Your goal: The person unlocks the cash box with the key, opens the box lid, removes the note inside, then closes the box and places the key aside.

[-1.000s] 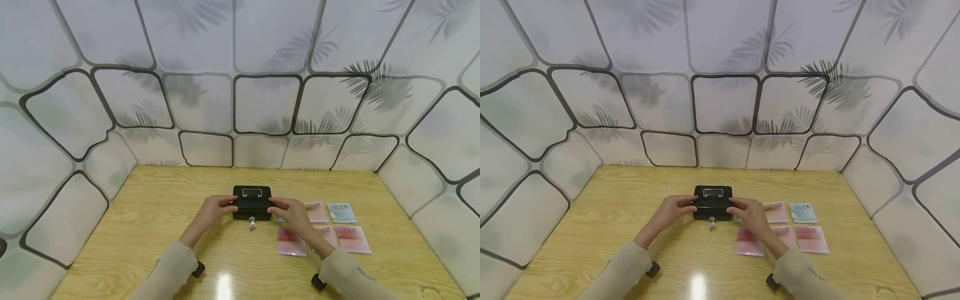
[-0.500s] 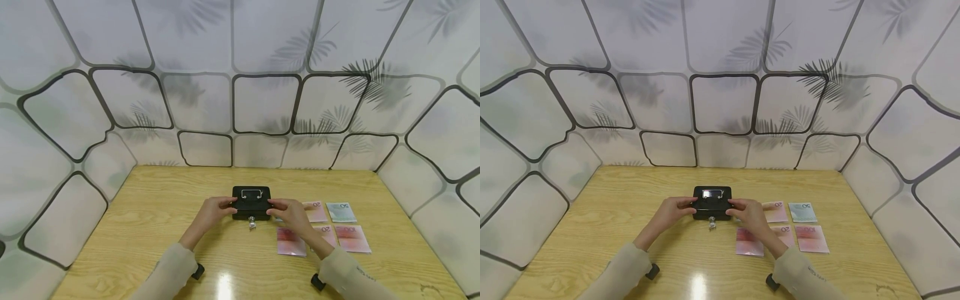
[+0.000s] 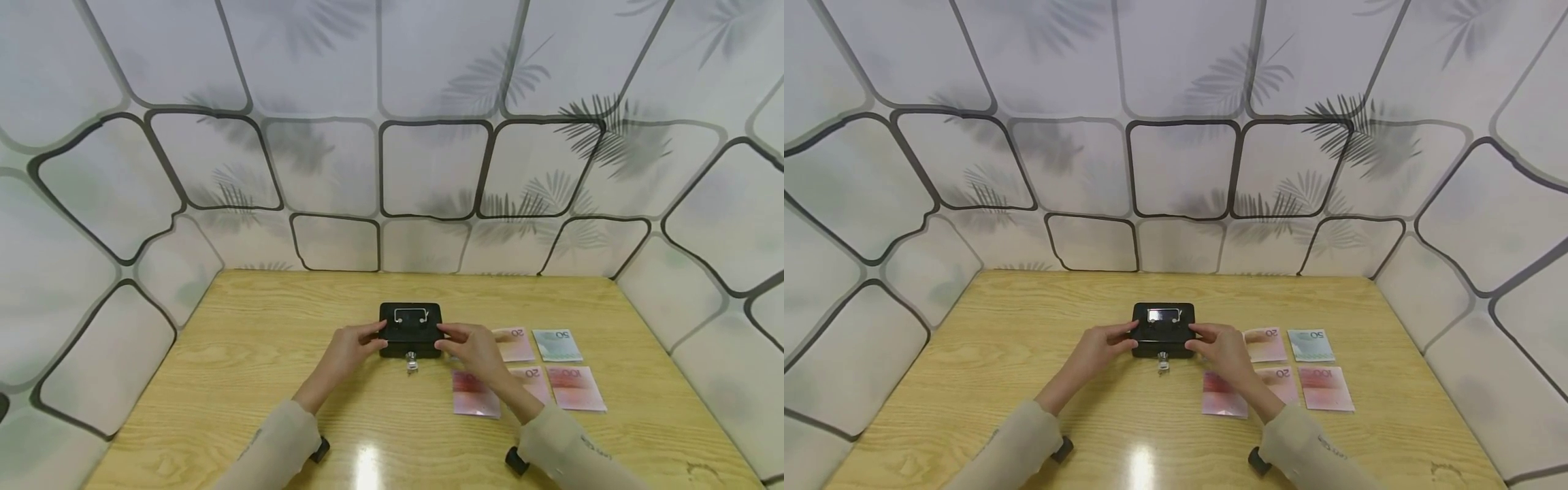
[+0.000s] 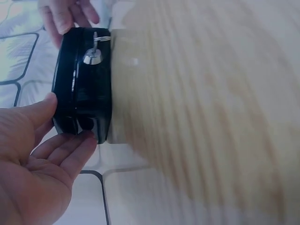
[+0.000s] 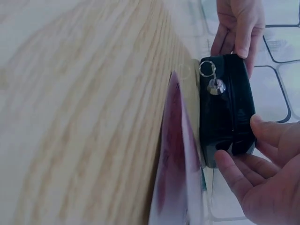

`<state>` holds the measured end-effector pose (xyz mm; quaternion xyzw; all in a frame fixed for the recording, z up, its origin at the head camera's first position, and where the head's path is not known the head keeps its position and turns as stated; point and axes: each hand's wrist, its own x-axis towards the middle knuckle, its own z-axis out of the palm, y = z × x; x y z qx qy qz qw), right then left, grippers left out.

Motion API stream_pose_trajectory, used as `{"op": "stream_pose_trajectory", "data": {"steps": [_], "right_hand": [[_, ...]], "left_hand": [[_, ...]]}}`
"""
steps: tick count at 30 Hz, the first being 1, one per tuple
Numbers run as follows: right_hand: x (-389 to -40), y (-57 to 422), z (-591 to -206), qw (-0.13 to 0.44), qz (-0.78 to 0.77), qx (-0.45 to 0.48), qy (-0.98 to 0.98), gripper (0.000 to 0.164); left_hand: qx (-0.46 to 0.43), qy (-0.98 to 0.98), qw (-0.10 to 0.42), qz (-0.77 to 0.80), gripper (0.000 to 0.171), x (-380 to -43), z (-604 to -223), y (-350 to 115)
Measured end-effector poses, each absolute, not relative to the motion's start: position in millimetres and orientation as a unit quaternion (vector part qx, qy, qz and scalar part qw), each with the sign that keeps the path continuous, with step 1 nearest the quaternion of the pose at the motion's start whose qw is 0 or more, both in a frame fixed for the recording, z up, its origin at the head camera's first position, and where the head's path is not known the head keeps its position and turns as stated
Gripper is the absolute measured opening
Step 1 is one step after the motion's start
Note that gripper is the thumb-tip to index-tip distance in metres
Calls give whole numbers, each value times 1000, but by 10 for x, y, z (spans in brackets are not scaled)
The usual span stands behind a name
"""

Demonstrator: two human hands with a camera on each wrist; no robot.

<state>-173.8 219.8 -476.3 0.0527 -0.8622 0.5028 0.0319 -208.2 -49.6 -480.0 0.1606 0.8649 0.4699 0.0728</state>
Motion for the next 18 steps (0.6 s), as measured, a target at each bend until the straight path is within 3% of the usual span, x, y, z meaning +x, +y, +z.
{"op": "stream_pose_trajectory", "data": {"steps": [18], "right_hand": [[-1479,2038,-4639,23,604,-75,-793,34]], "left_hand": [[177,859,31,479,46,-2031,-4850,-476]]}}
